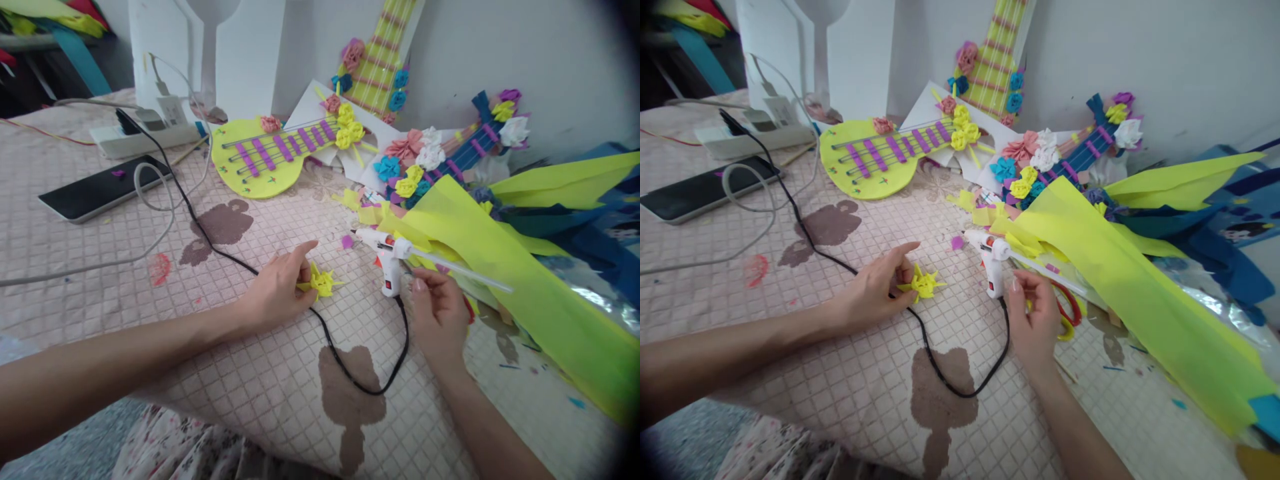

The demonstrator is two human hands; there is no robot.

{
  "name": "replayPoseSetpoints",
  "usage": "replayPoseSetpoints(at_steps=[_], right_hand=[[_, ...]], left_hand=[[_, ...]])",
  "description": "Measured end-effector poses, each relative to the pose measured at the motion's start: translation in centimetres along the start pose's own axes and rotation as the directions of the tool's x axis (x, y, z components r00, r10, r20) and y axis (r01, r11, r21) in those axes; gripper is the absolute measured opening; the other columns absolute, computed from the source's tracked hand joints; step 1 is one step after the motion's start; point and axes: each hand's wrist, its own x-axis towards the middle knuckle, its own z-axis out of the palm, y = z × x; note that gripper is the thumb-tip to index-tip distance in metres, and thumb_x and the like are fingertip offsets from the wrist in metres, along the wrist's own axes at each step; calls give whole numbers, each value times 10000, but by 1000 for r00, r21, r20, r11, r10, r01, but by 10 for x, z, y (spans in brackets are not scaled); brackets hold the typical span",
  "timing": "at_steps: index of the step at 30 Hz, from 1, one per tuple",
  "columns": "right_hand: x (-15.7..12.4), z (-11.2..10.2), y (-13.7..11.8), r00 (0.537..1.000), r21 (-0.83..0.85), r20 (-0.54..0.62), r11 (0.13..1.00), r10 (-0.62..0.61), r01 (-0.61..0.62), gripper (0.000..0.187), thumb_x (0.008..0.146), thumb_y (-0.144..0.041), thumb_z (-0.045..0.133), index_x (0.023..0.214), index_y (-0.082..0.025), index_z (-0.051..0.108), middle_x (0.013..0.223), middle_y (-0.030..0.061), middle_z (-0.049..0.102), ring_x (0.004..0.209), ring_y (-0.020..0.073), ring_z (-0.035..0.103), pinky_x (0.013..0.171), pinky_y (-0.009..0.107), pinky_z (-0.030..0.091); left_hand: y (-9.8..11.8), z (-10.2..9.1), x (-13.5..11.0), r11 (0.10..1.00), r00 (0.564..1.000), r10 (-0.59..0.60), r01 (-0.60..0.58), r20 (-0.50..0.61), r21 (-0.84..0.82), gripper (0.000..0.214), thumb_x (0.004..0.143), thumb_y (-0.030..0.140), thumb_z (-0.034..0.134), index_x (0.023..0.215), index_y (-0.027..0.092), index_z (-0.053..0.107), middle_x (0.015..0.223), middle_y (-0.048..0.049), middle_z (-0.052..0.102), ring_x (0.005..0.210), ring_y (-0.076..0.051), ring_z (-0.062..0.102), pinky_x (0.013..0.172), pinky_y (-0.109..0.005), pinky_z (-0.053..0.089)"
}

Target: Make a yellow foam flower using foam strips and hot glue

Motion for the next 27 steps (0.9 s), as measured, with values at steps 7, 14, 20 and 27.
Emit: replayPoseSetpoints(at_steps=[7,14,20,27], right_hand=[[-13,4,-25,969,2,176,984,-176,178,105,867,-240,505,904,-204,597,815,34,596,722,158,577,636,303,489],[-19,25,-46,686,68,557,849,-468,524,249,890,-164,454,1082,-201,607,940,60,620,846,157,613,732,290,528],[-21,37,-46,639,36,599,813,-483,581,287,904,-174,426,1119,-199,616,941,66,620,850,160,624,717,285,549],[-22,37,-46,643,2,602,806,-473,591,301,918,-178,405,1154,-210,590,958,69,619,859,163,619,724,292,548]], left_hand=[[-1,0,0,1000,1000,11,-11,-3,11,644,729,100,545,1320,175,302,803,8,513,705,-118,512,652,-252,465],[-3,1,-1,1000,1000,13,-13,-2,-3,641,741,112,548,1327,152,291,817,-5,509,735,-129,507,644,-247,476],[-5,3,-1,999,999,46,-46,-28,11,639,736,95,541,1322,165,296,812,-2,512,724,-125,502,652,-247,477],[-6,3,-1,998,998,54,-53,-25,24,625,731,95,549,1308,147,318,810,-4,519,726,-129,504,656,-255,481]])
